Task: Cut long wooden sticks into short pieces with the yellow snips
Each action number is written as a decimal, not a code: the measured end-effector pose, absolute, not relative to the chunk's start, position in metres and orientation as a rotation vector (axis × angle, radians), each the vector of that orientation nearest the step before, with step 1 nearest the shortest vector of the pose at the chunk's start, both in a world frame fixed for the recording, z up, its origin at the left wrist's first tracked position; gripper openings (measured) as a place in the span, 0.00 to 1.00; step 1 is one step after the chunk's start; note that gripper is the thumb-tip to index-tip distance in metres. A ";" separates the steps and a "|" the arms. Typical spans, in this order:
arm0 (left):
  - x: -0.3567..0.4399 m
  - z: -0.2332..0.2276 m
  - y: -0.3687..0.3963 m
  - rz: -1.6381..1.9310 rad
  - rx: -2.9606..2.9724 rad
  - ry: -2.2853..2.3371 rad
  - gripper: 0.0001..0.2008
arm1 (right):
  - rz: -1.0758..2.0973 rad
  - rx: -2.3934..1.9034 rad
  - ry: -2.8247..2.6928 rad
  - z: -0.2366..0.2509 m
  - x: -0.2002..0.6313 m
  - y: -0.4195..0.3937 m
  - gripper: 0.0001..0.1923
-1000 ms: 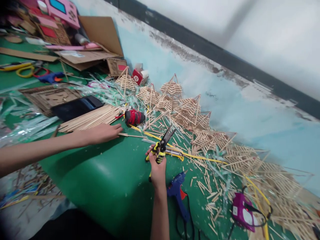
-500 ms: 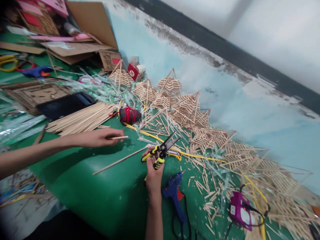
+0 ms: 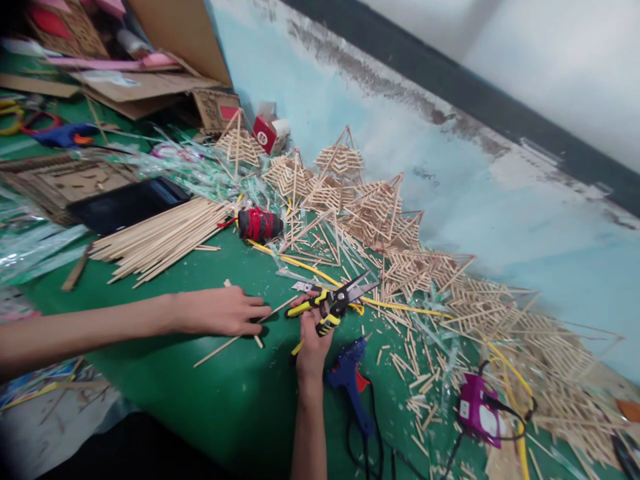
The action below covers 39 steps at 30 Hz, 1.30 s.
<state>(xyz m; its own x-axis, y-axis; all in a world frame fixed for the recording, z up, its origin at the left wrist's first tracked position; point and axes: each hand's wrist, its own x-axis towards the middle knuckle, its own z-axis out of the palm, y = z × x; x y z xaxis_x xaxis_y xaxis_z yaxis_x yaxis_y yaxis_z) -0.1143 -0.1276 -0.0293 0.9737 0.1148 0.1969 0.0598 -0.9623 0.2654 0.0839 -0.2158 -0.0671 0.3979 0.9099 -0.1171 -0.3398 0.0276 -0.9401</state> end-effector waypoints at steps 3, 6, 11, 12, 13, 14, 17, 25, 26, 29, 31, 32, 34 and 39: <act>-0.114 -0.028 -0.122 0.376 2.812 -0.012 0.10 | 1.071 -1.168 -0.638 -0.068 0.085 -0.214 0.23; -0.113 -0.028 -0.122 0.405 2.736 -0.133 0.12 | 1.072 -1.180 -0.669 -0.068 0.087 -0.211 0.23; -0.115 -0.032 -0.126 0.424 2.574 -0.191 0.13 | 1.078 -1.224 -0.767 -0.061 0.087 -0.205 0.21; -0.116 -0.032 -0.126 0.439 2.534 -0.166 0.13 | 1.073 -1.232 -0.794 -0.059 0.088 -0.205 0.20; -0.118 -0.032 -0.125 0.461 2.491 -0.125 0.12 | 1.071 -1.239 -0.825 -0.057 0.088 -0.205 0.19; -0.120 -0.032 -0.124 0.494 2.442 -0.066 0.11 | 1.072 -1.244 -0.856 -0.056 0.089 -0.206 0.18; -0.126 -0.031 -0.117 0.667 2.250 0.206 0.13 | 1.081 -1.250 -0.938 -0.053 0.091 -0.208 0.16; -0.119 -0.044 -0.116 1.034 1.629 0.662 0.15 | 0.981 -1.304 -0.910 -0.056 0.095 -0.211 0.19; -0.117 -0.046 -0.118 1.037 1.592 0.653 0.15 | 0.973 -1.315 -0.901 -0.056 0.096 -0.213 0.19; -0.110 -0.049 -0.122 1.057 1.512 0.621 0.16 | 0.933 -1.356 -0.871 -0.056 0.097 -0.223 0.19; -0.108 -0.048 -0.122 1.071 1.479 0.604 0.16 | 0.882 -1.398 -0.852 -0.055 0.098 -0.232 0.17; -0.107 -0.047 -0.122 1.079 1.468 0.596 0.16 | 0.859 -1.420 -0.846 -0.054 0.098 -0.236 0.15; -0.105 -0.043 -0.121 1.097 1.452 0.585 0.14 | 0.840 -1.448 -0.851 -0.051 0.097 -0.242 0.09; -0.101 -0.038 -0.120 1.072 1.449 0.591 0.17 | 0.952 -1.387 -0.920 -0.043 0.086 -0.238 0.16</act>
